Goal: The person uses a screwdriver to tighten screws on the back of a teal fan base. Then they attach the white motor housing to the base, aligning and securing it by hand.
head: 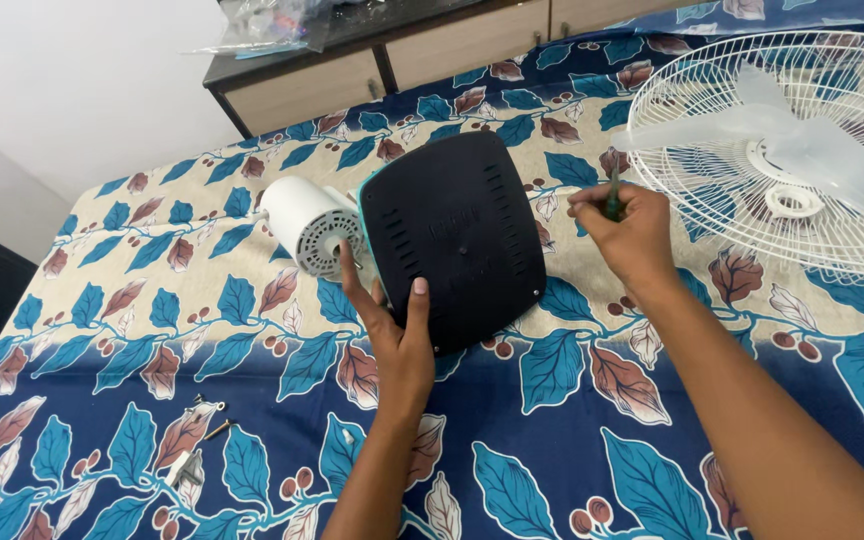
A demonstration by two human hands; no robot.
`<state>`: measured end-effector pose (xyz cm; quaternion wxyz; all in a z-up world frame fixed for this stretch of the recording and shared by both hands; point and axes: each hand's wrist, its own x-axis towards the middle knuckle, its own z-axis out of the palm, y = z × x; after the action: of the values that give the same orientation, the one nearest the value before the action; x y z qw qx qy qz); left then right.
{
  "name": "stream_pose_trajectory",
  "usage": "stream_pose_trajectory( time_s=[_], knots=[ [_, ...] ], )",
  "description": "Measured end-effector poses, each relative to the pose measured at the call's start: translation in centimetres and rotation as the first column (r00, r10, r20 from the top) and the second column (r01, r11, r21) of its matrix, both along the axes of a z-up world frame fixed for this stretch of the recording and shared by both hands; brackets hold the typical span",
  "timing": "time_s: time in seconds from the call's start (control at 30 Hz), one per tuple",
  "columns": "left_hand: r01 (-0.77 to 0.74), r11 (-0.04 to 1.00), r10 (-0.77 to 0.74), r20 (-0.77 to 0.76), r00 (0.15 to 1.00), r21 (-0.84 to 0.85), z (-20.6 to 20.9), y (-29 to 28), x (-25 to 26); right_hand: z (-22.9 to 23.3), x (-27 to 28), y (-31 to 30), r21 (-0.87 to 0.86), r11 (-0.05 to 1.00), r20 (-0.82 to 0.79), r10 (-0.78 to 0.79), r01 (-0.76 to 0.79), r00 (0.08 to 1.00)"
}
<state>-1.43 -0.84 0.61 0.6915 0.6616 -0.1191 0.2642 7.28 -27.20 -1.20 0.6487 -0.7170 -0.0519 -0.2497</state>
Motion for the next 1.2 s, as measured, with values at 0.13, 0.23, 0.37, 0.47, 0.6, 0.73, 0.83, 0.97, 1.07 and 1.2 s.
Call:
stream_pose_trajectory(
  time_s=[0.13, 0.23, 0.37, 0.47, 0.6, 0.73, 0.83, 0.97, 1.07, 1.2],
  knots=[
    [-0.094, 0.976, 0.062, 0.162, 0.985, 0.199, 1.1, 0.6, 0.2, 4.0, -2.6, 2.3, -0.063, 0.998, 0.011, 0.021, -0.020, 1.000],
    [-0.181, 0.933, 0.109, 0.235, 0.966, 0.311, 1.4, 1.5, 0.3, 6.4, -4.5, 5.1, -0.174, 0.983, 0.117, 0.085, -0.064, 0.989],
    [-0.134, 0.959, 0.082, 0.206, 0.975, 0.251, 1.3, 1.6, 0.4, 8.6, -6.0, 8.6, -0.261, 0.962, 0.123, 0.118, -0.083, 0.985],
    [-0.044, 0.992, 0.025, 0.155, 0.988, 0.119, 1.3, 1.4, 0.4, 9.8, -6.1, 10.8, -0.278, 0.951, 0.122, 0.175, -0.136, 0.977],
    [-0.045, 0.992, 0.022, 0.190, 0.982, 0.116, 1.3, 1.4, 0.4, 10.6, -5.5, 13.5, -0.281, 0.933, 0.195, 0.285, -0.225, 0.938],
    [-0.052, 0.993, 0.031, 0.190, 0.981, 0.108, 1.1, 1.5, 0.4, 10.6, -4.6, 15.6, -0.284, 0.923, 0.287, 0.340, -0.259, 0.895],
    [-0.057, 0.993, 0.040, 0.166, 0.985, 0.101, 1.0, 1.5, 0.4, 10.5, -4.1, 16.3, -0.290, 0.925, 0.304, 0.332, -0.245, 0.893],
    [-0.122, 0.979, 0.092, 0.184, 0.979, 0.161, 0.9, 1.5, 0.4, 10.5, -3.7, 16.6, -0.385, 0.914, 0.367, 0.280, -0.129, 0.887],
    [-0.138, 0.972, 0.100, 0.192, 0.976, 0.193, 0.8, 1.5, 0.4, 10.3, -3.5, 16.7, -0.402, 0.909, 0.380, 0.273, -0.108, 0.884],
    [-0.065, 0.991, 0.054, 0.096, 0.994, 0.118, 0.8, 1.4, 0.4, 10.3, -3.3, 16.9, -0.398, 0.913, 0.401, 0.256, -0.084, 0.880]
  ],
)
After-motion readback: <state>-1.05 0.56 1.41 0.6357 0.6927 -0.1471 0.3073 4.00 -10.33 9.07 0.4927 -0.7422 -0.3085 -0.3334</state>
